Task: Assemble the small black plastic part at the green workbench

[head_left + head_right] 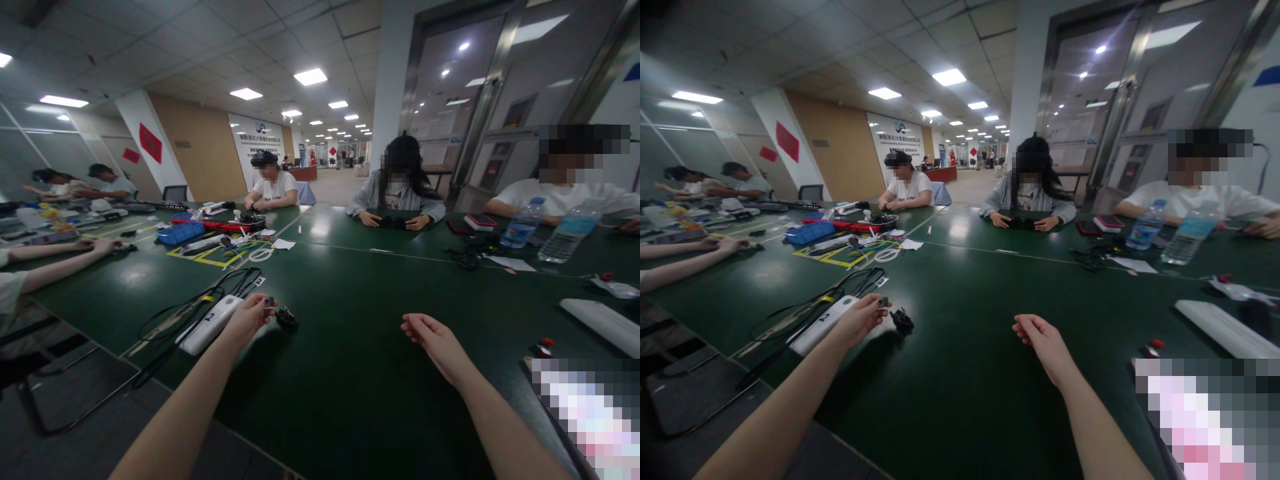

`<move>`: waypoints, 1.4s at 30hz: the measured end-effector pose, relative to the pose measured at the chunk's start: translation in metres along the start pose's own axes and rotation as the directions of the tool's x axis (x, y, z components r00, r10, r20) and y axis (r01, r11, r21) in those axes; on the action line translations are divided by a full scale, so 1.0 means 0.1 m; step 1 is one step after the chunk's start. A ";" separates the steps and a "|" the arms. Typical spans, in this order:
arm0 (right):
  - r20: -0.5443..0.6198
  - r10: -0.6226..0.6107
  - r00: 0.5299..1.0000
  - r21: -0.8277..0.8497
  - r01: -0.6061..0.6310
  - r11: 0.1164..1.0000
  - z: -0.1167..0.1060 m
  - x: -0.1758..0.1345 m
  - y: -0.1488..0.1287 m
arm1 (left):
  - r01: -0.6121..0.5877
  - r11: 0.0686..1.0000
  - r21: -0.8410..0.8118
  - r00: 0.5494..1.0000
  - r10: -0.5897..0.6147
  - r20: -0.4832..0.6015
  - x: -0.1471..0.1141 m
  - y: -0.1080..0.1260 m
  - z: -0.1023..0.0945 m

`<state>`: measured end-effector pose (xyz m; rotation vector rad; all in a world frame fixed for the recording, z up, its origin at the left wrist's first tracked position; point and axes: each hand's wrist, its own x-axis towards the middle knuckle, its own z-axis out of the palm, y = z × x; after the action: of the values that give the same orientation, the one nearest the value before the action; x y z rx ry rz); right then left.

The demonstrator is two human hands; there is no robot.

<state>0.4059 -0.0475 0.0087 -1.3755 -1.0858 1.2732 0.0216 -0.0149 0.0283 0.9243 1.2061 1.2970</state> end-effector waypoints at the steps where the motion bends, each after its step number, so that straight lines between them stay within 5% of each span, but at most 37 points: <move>1: -0.003 -0.001 1.000 0.000 0.001 1.000 0.00 0.00 0.00 | 0.023 0.999 -0.046 1.000 -0.022 0.011 -0.01 0.02 -0.01; 10: 0.014 -0.010 1.000 -0.014 0.010 1.000 -0.03 0.04 0.07 | 0.215 0.909 -0.357 0.973 -0.230 -0.001 -0.07 0.16 0.05; 14: 0.013 -0.011 1.000 -0.015 0.012 1.000 -0.04 0.05 0.08 | 0.148 0.923 -0.356 0.979 -0.187 -0.077 -0.08 0.17 0.08; 20: 0.018 -0.025 1.000 -0.023 0.026 0.999 -0.04 0.08 0.12 | 0.029 0.984 -0.176 0.997 -0.042 -0.072 -0.05 0.11 0.09; 23: 0.004 -0.027 1.000 -0.021 0.027 0.999 -0.04 0.07 0.12 | -0.021 0.998 0.058 0.999 0.023 -0.031 0.03 0.10 0.06; 28: 0.013 -0.011 1.000 -0.017 0.012 1.000 -0.03 0.03 0.07 | -0.188 0.876 0.444 0.972 0.102 0.210 0.23 0.10 0.01; 32: 0.008 -0.015 1.000 -0.021 0.015 1.000 -0.02 0.02 0.06 | -0.216 0.788 0.576 0.932 -0.011 0.363 0.23 0.16 0.00; 37: 0.015 -0.018 1.000 -0.011 0.018 1.000 -0.02 0.03 0.06 | -0.233 0.744 0.626 0.928 -0.022 0.371 0.00 0.19 -0.04; 42: -0.002 -0.032 0.999 0.001 0.032 0.999 -0.01 0.05 0.08 | -0.230 0.719 0.656 0.963 0.072 0.259 -0.12 -0.01 -0.16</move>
<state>0.4069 -0.0443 0.0003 -1.3533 -1.1009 1.2489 0.0077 -0.0289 0.0260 1.6885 1.4822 0.8206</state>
